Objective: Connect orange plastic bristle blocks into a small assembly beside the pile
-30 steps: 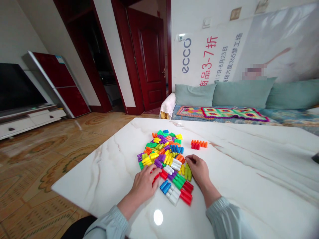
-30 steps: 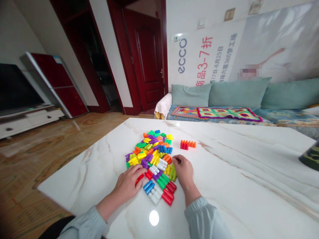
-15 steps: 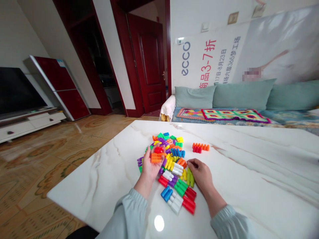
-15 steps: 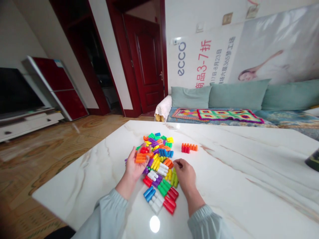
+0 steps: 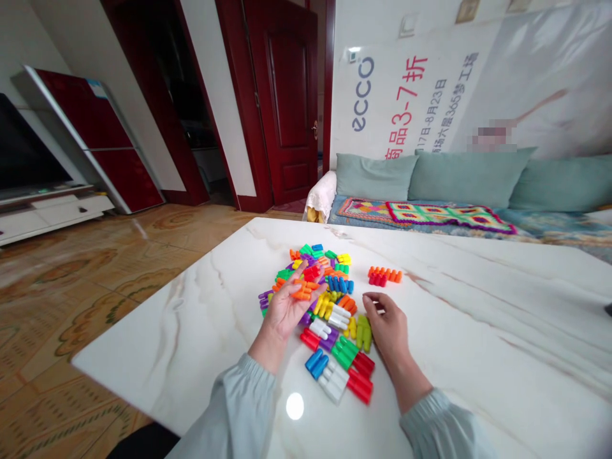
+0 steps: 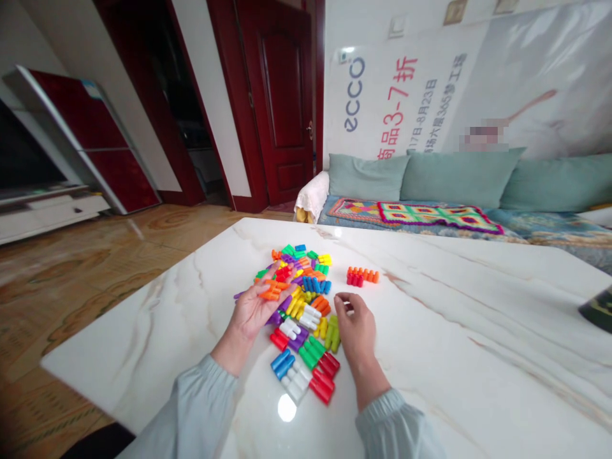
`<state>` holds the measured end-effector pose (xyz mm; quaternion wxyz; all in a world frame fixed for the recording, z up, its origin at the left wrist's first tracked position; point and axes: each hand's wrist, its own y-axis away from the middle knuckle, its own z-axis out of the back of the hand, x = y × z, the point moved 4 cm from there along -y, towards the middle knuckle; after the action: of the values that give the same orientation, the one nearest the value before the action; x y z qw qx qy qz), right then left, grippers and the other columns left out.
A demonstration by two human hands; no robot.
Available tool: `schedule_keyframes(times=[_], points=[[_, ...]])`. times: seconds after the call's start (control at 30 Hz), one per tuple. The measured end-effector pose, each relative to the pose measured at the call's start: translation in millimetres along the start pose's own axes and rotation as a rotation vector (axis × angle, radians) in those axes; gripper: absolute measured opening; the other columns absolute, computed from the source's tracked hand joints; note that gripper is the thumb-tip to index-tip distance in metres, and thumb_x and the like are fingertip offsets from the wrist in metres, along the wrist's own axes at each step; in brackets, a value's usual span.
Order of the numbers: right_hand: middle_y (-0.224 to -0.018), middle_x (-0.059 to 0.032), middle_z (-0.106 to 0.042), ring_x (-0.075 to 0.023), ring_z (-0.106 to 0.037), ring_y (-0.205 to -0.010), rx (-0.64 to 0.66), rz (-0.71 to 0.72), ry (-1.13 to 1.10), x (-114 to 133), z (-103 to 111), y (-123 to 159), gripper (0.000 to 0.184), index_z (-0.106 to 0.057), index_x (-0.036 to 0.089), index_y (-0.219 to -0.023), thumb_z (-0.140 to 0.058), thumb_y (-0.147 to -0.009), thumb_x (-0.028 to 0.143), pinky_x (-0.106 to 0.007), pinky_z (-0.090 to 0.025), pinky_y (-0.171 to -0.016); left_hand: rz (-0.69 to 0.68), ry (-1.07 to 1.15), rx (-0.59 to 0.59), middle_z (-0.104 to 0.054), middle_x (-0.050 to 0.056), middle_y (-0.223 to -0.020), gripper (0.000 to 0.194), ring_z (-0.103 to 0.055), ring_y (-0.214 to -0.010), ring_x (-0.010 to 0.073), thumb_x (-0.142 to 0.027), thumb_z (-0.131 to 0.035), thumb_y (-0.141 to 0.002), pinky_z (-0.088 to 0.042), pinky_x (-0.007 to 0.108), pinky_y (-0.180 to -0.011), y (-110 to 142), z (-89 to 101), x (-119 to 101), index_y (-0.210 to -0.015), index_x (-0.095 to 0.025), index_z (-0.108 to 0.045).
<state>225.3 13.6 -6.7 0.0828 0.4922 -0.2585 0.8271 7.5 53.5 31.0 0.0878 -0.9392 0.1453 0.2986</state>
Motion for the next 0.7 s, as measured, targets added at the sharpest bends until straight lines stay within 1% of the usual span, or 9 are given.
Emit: schedule_keyframes(times=[0.07,0.1,0.17,0.23,0.3,0.4,0.5,0.6,0.7], points=[[-0.086,-0.0037,-0.07,-0.0182,-0.061,-0.073,-0.032,0.133,0.001,14,3,5,0.029,-0.068,0.022,-0.092,-0.054,-0.089,0.046,-0.03,-0.046,-0.067,-0.003,-0.05,-0.013,-0.064,0.01,-0.127,0.067,-0.062,-0.117,0.0227,-0.004,-0.054,-0.081,-0.052,0.041,-0.1,0,-1.4,4,-0.144,-0.022,-0.039],[-0.088,-0.0038,-0.07,-0.0182,-0.061,-0.076,-0.02,0.216,0.002,22,2,8,0.027,-0.067,0.022,-0.094,-0.053,-0.09,0.045,-0.031,-0.046,-0.071,-0.005,-0.074,-0.013,-0.064,0.01,-0.127,0.063,-0.062,-0.117,0.0226,-0.006,-0.057,-0.083,-0.055,0.038,-0.095,1,-2.4,6,-0.142,-0.023,-0.042],[-0.091,-0.0039,-0.07,-0.0188,-0.062,-0.081,0.045,0.362,-0.005,37,-1,15,0.024,-0.066,0.022,-0.098,-0.053,-0.092,0.041,-0.033,-0.046,-0.078,0.0,-0.128,0.007,-0.063,0.009,-0.129,0.058,-0.062,-0.116,0.023,-0.009,-0.061,-0.084,-0.06,0.032,-0.085,3,-5.1,11,-0.139,-0.024,-0.047],[-0.091,-0.0039,-0.07,-0.0196,-0.063,-0.084,0.125,0.436,-0.016,46,-7,22,0.023,-0.066,0.022,-0.102,-0.055,-0.092,0.04,-0.034,-0.046,-0.081,0.017,-0.189,0.041,-0.061,0.009,-0.131,0.053,-0.063,-0.116,0.0242,-0.013,-0.065,-0.084,-0.061,0.029,-0.078,5,-8.1,17,-0.134,-0.024,-0.052],[-0.091,-0.0041,-0.071,-0.0201,-0.064,-0.084,0.184,0.454,-0.039,50,-12,26,0.022,-0.066,0.022,-0.101,-0.055,-0.092,0.04,-0.033,-0.047,-0.079,0.034,-0.242,0.076,-0.06,0.01,-0.132,0.048,-0.063,-0.114,0.0256,-0.017,-0.068,-0.083,-0.062,0.029,-0.074,7,-11.1,22,-0.129,-0.023,-0.056],[-0.086,-0.0048,-0.071,-0.0196,-0.064,-0.079,0.243,0.434,-0.093,51,-15,27,0.022,-0.066,0.021,-0.092,-0.054,-0.093,0.039,-0.031,-0.049,-0.072,0.062,-0.294,0.126,-0.061,0.011,-0.131,0.041,-0.064,-0.111,0.0268,-0.022,-0.069,-0.082,-0.063,0.03,-0.071,10,-15.7,29,-0.122,-0.02,-0.06],[-0.08,-0.0042,-0.07,-0.0181,-0.064,-0.073,0.293,0.405,-0.133,52,-16,28,0.021,-0.066,0.019,-0.089,-0.053,-0.092,0.035,-0.028,-0.049,-0.067,0.084,-0.319,0.14,-0.063,0.011,-0.126,0.037,-0.067,-0.102,0.0244,-0.024,-0.071,-0.082,-0.063,0.029,-0.069,12,-18.1,31,-0.117,-0.019,-0.062],[-0.077,-0.0035,-0.068,-0.0167,-0.062,-0.069,0.288,0.4,-0.166,57,-15,29,0.018,-0.065,0.018,-0.087,-0.056,-0.091,0.032,-0.027,-0.049,-0.065,0.097,-0.306,0.127,-0.069,0.009,-0.109,0.036,-0.071,-0.084,0.0186,-0.024,-0.073,-0.08,-0.062,0.027,-0.062,13,-18.2,30,-0.114,-0.018,-0.062],[-0.079,-0.0038,-0.068,-0.0163,-0.063,-0.07,0.271,0.408,-0.21,62,-17,31,0.016,-0.065,0.017,-0.089,-0.058,-0.09,0.031,-0.026,-0.05,-0.067,0.072,-0.29,0.104,-0.068,0.004,-0.091,0.032,-0.069,-0.07,0.0147,-0.025,-0.075,-0.078,-0.061,0.024,-0.054,14,-17.8,28,-0.106,-0.017,-0.063]])
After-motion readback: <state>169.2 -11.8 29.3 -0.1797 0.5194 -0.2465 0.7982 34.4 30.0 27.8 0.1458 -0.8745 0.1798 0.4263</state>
